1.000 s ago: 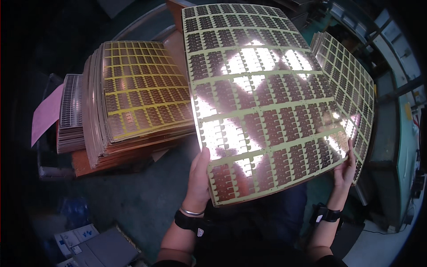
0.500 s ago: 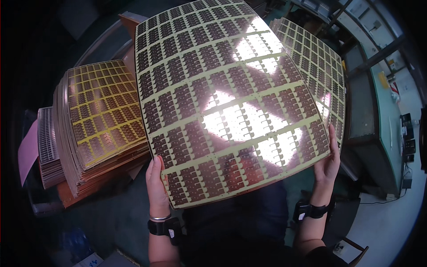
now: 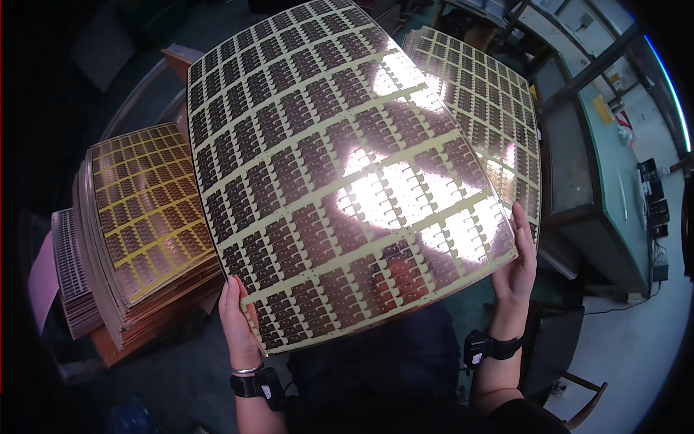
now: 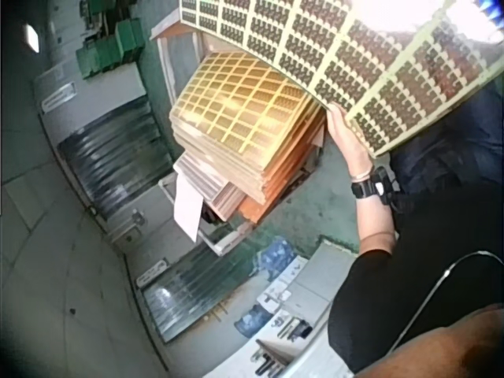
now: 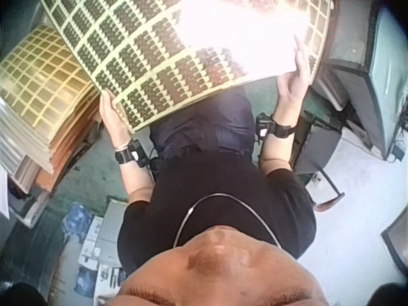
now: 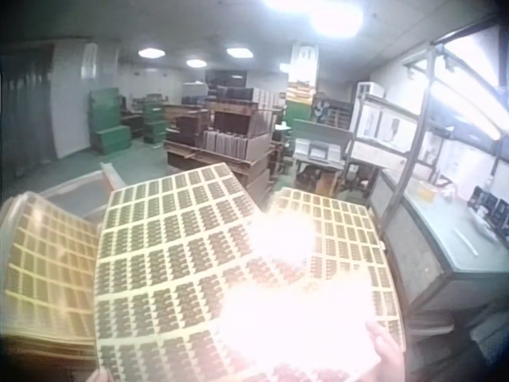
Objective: Inspecting large flexible circuit board sheets by turning them over and viewing both sides under light.
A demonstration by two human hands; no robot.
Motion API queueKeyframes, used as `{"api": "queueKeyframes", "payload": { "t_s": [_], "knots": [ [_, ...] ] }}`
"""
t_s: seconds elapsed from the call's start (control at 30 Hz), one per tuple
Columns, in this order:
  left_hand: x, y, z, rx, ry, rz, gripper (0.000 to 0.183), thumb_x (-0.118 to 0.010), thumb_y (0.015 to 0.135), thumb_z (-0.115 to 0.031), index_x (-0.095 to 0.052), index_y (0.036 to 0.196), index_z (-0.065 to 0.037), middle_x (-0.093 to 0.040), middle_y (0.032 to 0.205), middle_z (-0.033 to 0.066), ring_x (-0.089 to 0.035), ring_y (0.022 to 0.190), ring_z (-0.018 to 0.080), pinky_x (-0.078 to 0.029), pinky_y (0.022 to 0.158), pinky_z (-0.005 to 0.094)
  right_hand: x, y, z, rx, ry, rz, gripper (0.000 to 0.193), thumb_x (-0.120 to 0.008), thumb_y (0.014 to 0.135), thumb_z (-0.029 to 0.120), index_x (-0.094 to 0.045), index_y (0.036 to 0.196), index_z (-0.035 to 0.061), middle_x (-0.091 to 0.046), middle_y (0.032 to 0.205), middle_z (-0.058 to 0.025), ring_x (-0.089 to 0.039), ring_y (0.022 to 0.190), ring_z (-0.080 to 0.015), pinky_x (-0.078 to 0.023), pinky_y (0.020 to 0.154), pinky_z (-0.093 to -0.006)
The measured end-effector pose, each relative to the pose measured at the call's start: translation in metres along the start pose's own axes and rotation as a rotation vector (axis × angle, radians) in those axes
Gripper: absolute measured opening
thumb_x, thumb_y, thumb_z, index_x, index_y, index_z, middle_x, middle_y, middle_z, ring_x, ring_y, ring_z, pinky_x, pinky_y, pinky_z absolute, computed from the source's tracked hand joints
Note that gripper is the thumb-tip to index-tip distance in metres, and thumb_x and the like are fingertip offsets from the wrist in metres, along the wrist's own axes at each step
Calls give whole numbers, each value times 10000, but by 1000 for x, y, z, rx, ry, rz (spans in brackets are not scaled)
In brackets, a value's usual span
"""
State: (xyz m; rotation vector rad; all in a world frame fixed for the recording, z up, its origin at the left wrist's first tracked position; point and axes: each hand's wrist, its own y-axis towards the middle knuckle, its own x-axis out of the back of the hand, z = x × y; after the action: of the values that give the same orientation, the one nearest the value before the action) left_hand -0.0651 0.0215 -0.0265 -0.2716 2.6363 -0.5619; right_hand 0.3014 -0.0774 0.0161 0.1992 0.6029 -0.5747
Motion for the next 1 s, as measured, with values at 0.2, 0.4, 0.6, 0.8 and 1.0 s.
{"api": "queueKeyframes", "payload": {
  "t_s": [0.2,0.4,0.6,0.8,1.0],
  "knots": [
    [3,0,1,-21,-20,-18,176,-457,924,-208,-511,842,-62,-467,764,-53,-439,697,23,-380,659,166,-5,-2,2,14,15,-25,435,-440,893,161,-347,1269,-37,-497,1179,-180,-492,1099,-251,-397,936,-367],
    [-5,0,4,-52,-36,-71,149,-490,908,-199,-524,874,-57,-495,794,-41,-460,734,16,-391,691,164,-8,-4,3,10,25,-33,394,-443,892,141,-378,1238,-37,-495,1178,-201,-493,1101,-259,-404,938,-372],
    [16,9,11,-52,-34,56,180,-474,914,-217,-555,934,-58,-545,867,-31,-506,797,47,-414,746,203,-7,-5,6,-2,-4,-42,441,-467,875,161,-369,1250,-49,-470,1209,-215,-479,1116,-279,-384,952,-384],
    [1,5,7,14,-163,-56,203,-482,908,-209,-556,983,-35,-579,928,10,-539,875,58,-442,791,208,-6,-3,6,-13,-56,-29,459,-475,871,167,-357,1262,-42,-481,1197,-206,-491,1101,-269,-392,942,-367],
    [15,1,5,79,-290,262,316,-442,913,-174,-429,1200,-43,-556,1088,77,-562,967,193,-474,836,328,12,5,3,-78,-465,-135,358,-477,869,79,-450,1211,-24,-517,1177,-137,-519,1065,-196,-422,880,-314]
  ]
}}
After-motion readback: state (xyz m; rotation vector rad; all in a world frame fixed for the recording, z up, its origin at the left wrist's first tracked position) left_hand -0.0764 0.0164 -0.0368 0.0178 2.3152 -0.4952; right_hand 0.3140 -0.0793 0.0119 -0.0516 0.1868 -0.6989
